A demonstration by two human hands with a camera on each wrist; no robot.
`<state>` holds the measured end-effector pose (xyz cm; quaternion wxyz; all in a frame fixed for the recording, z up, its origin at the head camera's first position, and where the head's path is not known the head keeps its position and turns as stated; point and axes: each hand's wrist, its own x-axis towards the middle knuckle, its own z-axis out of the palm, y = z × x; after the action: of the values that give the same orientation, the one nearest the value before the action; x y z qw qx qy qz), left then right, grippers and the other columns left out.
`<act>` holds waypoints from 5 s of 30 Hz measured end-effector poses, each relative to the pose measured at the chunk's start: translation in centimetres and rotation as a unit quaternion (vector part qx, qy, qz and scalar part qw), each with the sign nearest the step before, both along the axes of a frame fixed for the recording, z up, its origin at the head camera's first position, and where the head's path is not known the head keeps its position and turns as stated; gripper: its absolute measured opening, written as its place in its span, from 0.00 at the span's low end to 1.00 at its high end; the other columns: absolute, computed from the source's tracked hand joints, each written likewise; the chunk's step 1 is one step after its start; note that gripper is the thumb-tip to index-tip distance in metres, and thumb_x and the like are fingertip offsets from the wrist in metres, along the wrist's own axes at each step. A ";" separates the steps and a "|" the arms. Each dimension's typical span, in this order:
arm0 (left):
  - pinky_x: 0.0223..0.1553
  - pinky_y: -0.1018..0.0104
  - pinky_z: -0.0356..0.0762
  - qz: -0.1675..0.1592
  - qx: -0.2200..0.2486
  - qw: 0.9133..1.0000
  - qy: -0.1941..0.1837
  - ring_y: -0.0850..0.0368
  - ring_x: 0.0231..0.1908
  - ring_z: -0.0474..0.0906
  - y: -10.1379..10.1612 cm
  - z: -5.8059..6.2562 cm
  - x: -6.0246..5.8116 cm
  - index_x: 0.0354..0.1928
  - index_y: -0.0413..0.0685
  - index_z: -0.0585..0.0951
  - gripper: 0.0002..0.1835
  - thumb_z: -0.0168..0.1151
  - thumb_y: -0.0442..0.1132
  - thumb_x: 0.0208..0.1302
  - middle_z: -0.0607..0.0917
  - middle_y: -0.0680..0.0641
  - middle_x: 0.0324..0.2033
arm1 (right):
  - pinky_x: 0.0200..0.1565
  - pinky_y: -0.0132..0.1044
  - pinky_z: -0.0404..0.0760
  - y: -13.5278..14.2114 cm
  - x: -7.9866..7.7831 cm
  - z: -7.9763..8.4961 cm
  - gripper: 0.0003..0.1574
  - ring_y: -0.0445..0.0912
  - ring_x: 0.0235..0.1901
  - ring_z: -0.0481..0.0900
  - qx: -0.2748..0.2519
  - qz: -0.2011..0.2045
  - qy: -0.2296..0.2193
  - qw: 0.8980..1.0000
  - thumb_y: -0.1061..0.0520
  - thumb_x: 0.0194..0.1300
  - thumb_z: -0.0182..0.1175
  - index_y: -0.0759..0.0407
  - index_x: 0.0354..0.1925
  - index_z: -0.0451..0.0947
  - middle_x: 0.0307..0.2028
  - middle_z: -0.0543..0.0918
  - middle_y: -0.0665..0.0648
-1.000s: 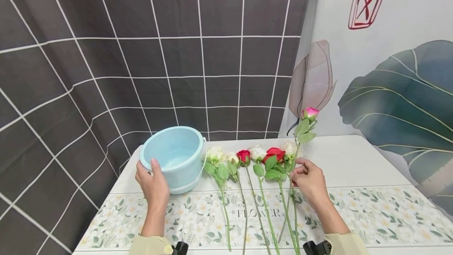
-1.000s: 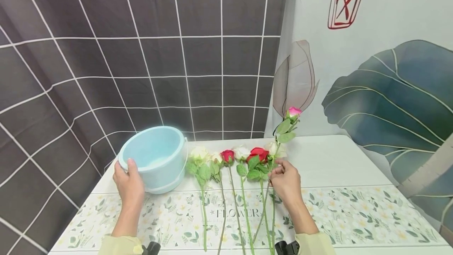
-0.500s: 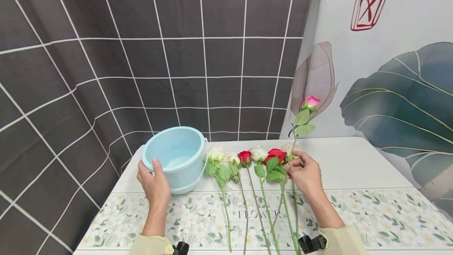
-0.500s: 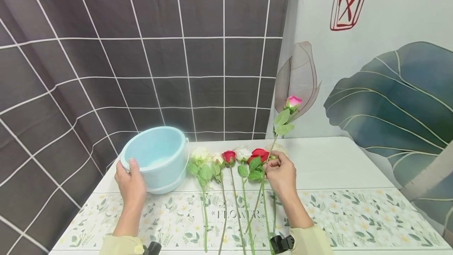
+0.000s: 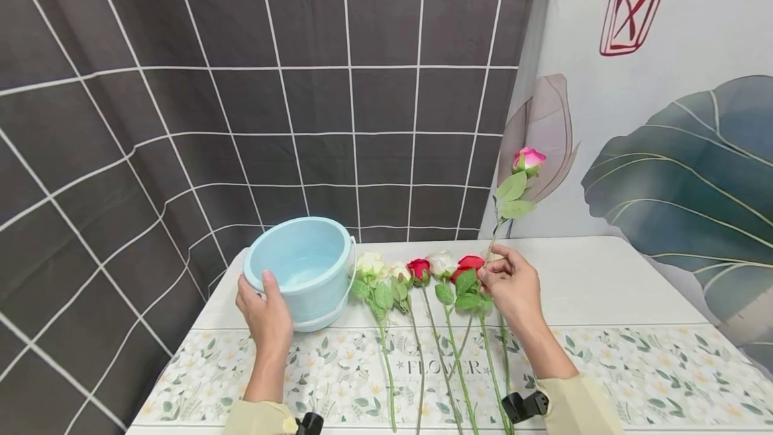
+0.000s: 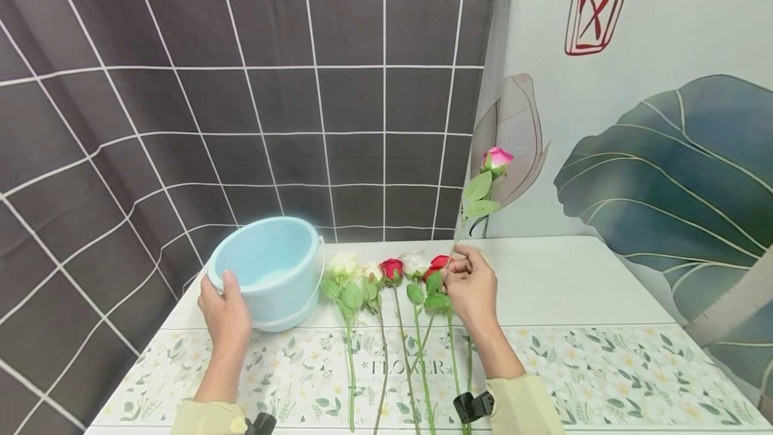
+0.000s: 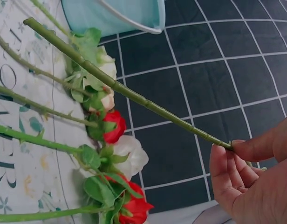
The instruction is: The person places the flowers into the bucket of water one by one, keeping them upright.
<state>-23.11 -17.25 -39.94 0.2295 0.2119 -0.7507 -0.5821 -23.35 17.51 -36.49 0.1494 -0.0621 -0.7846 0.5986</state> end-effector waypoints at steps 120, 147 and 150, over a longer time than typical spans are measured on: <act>0.68 0.35 0.42 -0.008 -0.019 0.999 0.025 0.31 0.71 0.45 0.2 -0.5 0.3 0.77 0.52 0.37 0.41 0.33 0.64 0.72 0.42 0.37 0.73 | 0.28 0.41 0.85 -16.9 -7.2 6.4 0.27 0.48 0.26 0.79 -0.139 0.055 0.241 0.959 0.77 0.57 0.59 0.63 0.54 0.69 0.28 0.77 0.62; 0.68 0.37 0.43 -0.002 -0.020 1.000 0.019 0.31 0.70 0.46 0.1 -0.9 0.4 0.77 0.52 0.38 0.41 0.34 0.65 0.72 0.44 0.37 0.73 | 0.29 0.40 0.86 -20.2 -7.1 4.1 0.28 0.55 0.28 0.81 -0.104 0.105 0.187 0.971 0.77 0.58 0.59 0.60 0.55 0.71 0.27 0.78 0.62; 0.68 0.36 0.43 -0.001 -0.018 1.000 0.015 0.30 0.70 0.46 0.0 -0.9 0.4 0.77 0.52 0.38 0.41 0.33 0.65 0.71 0.43 0.37 0.73 | 0.28 0.37 0.85 -20.7 -7.0 3.8 0.28 0.53 0.28 0.81 -0.087 0.109 0.187 0.972 0.76 0.58 0.58 0.60 0.55 0.71 0.27 0.78 0.61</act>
<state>-22.67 -17.25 -40.88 0.2442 0.1982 -0.7575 -0.5720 -30.40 -3.19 -32.68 0.2215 0.1239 -0.6900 0.6778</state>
